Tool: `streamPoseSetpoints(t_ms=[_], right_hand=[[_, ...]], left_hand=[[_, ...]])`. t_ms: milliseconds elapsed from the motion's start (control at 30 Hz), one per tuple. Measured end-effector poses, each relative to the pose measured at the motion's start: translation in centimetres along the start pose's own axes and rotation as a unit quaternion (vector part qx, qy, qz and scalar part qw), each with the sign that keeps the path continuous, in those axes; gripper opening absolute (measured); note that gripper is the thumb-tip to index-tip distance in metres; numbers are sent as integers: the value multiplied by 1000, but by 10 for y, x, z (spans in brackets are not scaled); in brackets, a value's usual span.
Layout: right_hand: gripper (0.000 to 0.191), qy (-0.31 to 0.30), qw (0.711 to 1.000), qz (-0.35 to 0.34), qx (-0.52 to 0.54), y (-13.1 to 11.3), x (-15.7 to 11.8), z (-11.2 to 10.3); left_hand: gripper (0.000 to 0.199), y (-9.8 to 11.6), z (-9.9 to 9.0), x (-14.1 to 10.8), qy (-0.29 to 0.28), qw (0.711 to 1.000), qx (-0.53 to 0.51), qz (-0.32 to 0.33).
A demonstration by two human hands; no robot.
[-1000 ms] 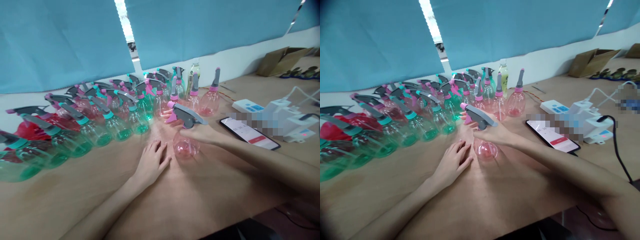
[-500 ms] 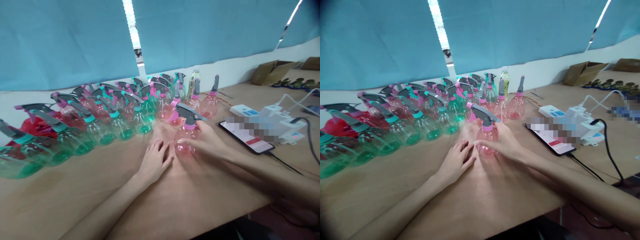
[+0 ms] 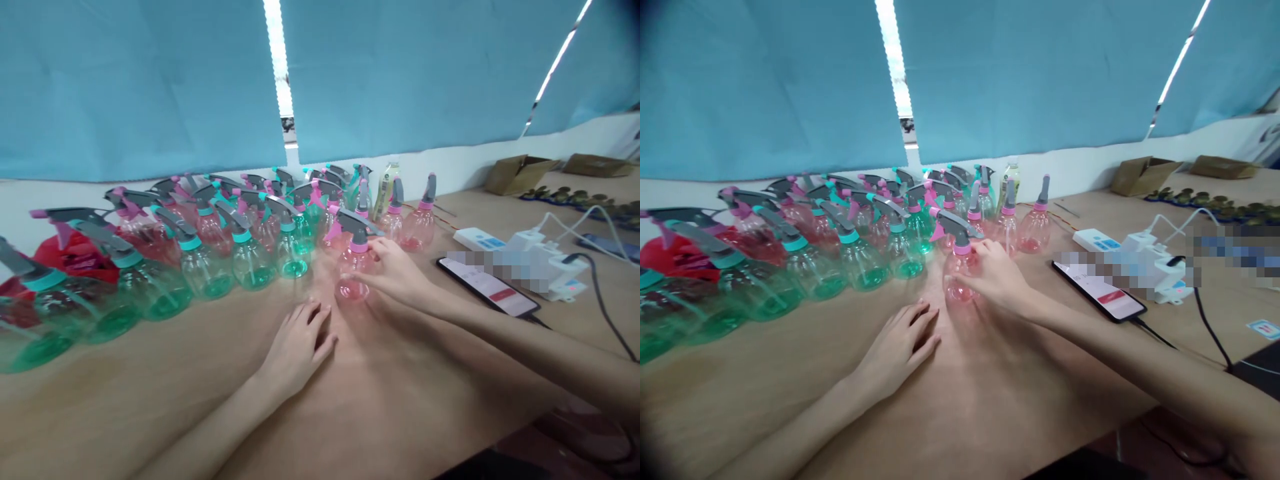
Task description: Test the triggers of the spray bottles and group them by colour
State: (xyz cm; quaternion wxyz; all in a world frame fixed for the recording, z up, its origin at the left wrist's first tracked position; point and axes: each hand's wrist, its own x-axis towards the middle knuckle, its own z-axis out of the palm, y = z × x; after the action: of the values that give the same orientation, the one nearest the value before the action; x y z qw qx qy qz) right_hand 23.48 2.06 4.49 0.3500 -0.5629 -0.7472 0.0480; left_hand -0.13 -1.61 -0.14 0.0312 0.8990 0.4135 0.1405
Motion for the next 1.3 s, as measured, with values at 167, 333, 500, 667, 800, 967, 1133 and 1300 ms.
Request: streamPoseSetpoints(t_ms=[167, 333, 500, 667, 800, 967, 1133, 1300], right_hand=[[58, -20, 998, 43, -42, -15, 33, 20], [64, -22, 994, 86, -60, -20, 54, 29], [64, -25, 996, 68, -50, -14, 66, 36], [59, -17, 998, 52, -12, -10, 73, 43], [62, -8, 999, 36, 12, -7, 77, 47], [70, -19, 999, 10, 24, -4, 71, 44], [59, -13, 999, -13, 37, 8, 42, 13], [29, -8, 999, -3, 46, 43, 26, -25]], left_hand=[[38, -4, -1, -6, 4, 1000, -15, 6], [39, -4, 0, -6, 7, 1000, -26, 6], [39, -5, 0, -6, 2, 1000, -22, 8], [39, -5, 0, -7, 2, 1000, -20, 12], [38, -4, -1, -6, -4, 1000, -16, 8], [38, -4, -3, -7, -3, 1000, -15, 8], [37, -5, -4, -7, -1, 1000, -13, 9], [37, -5, -4, -2, -1, 1000, -17, 6]])
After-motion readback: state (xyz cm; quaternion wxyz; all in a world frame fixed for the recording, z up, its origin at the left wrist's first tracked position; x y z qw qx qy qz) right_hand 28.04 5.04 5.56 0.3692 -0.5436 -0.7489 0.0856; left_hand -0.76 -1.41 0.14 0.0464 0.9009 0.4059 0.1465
